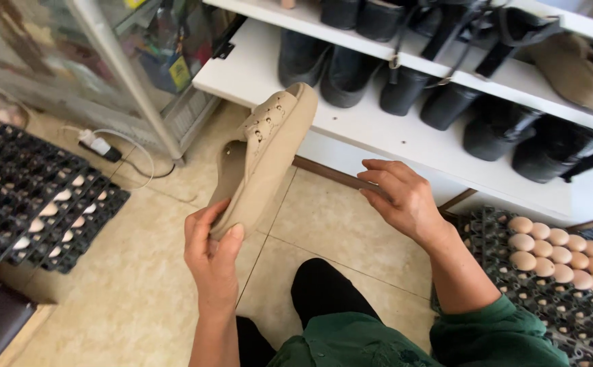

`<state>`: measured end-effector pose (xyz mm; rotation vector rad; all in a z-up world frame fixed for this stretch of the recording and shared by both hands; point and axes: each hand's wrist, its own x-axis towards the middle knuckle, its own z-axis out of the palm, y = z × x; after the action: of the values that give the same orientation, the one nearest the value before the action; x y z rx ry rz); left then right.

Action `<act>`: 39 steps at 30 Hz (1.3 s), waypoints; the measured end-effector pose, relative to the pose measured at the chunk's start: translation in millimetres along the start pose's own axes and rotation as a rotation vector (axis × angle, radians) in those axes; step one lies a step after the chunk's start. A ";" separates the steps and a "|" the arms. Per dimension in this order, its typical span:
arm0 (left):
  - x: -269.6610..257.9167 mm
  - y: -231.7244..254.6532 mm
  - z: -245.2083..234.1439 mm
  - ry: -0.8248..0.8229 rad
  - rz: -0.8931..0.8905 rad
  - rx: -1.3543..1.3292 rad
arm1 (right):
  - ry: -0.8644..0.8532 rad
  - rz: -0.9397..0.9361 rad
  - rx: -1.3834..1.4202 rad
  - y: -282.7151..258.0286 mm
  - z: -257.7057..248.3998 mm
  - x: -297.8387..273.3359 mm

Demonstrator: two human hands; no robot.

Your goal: Organizing shoes on a multi-tier rack and inspecting/repairing a sandal.

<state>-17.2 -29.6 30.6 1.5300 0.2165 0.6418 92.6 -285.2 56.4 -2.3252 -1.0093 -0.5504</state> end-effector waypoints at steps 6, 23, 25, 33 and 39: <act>-2.5 19.2 21.3 -0.062 0.115 -0.052 | 0.085 0.028 -0.056 -4.0 -39.1 -12.0; 21.0 100.2 100.0 -0.258 0.391 -0.014 | 0.497 0.205 -0.335 88.3 -135.5 -79.3; 18.8 96.6 105.1 -0.257 0.376 -0.019 | 0.631 0.226 -0.447 116.4 -151.3 -76.1; 19.1 75.8 112.9 -0.262 0.329 0.015 | 0.433 0.479 -0.740 209.4 -162.2 -47.3; 43.7 64.0 99.3 -0.290 0.299 0.083 | 0.450 0.564 -0.893 216.4 -149.8 -40.6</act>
<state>53.7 -97.5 109.5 1.7310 -0.2117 0.6406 208.2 -523.8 81.4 -2.8193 0.1870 -1.3893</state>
